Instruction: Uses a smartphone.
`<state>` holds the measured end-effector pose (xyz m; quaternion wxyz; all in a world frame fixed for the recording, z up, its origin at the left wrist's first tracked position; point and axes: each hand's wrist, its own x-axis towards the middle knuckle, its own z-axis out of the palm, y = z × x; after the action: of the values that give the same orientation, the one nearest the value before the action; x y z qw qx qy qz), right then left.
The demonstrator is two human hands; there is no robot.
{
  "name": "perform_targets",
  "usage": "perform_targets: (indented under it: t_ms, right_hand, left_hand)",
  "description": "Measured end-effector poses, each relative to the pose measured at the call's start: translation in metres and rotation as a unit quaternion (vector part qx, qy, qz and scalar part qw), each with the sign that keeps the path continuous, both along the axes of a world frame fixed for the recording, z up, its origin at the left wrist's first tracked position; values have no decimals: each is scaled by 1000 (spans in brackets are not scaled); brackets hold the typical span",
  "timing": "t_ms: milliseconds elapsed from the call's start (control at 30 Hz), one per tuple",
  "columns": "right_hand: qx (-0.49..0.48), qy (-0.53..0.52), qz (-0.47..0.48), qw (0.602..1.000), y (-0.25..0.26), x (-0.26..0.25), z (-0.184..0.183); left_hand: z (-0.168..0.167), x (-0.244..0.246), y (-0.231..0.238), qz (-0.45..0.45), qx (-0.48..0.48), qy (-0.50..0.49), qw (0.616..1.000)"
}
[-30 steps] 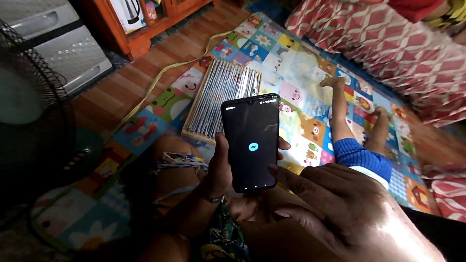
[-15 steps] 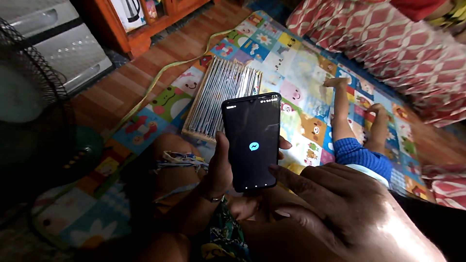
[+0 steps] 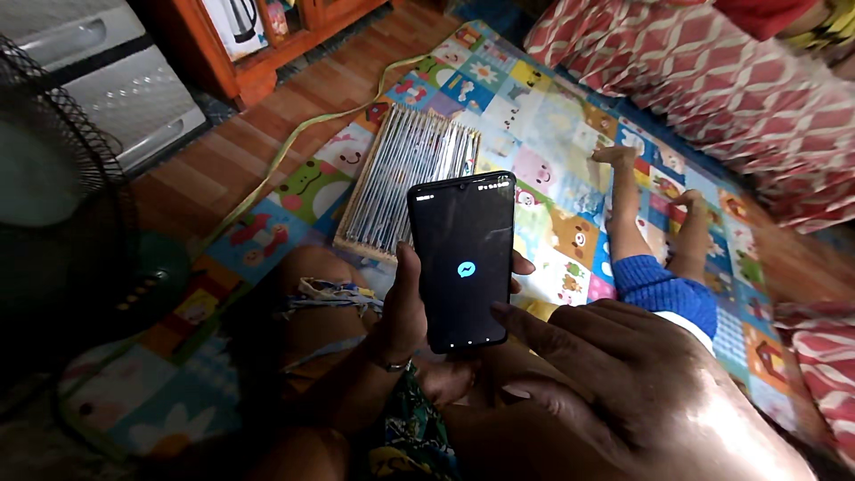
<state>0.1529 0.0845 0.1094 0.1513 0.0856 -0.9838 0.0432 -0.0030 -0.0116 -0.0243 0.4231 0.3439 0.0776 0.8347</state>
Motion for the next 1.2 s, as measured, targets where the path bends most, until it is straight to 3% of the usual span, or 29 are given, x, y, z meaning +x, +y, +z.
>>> perform_targets:
  t_ms: [1200]
  right_hand:
    - [4, 1, 3, 1000, 0, 0, -1]
  left_hand:
    - [-2, 0, 0, -8, 2, -1, 1000]
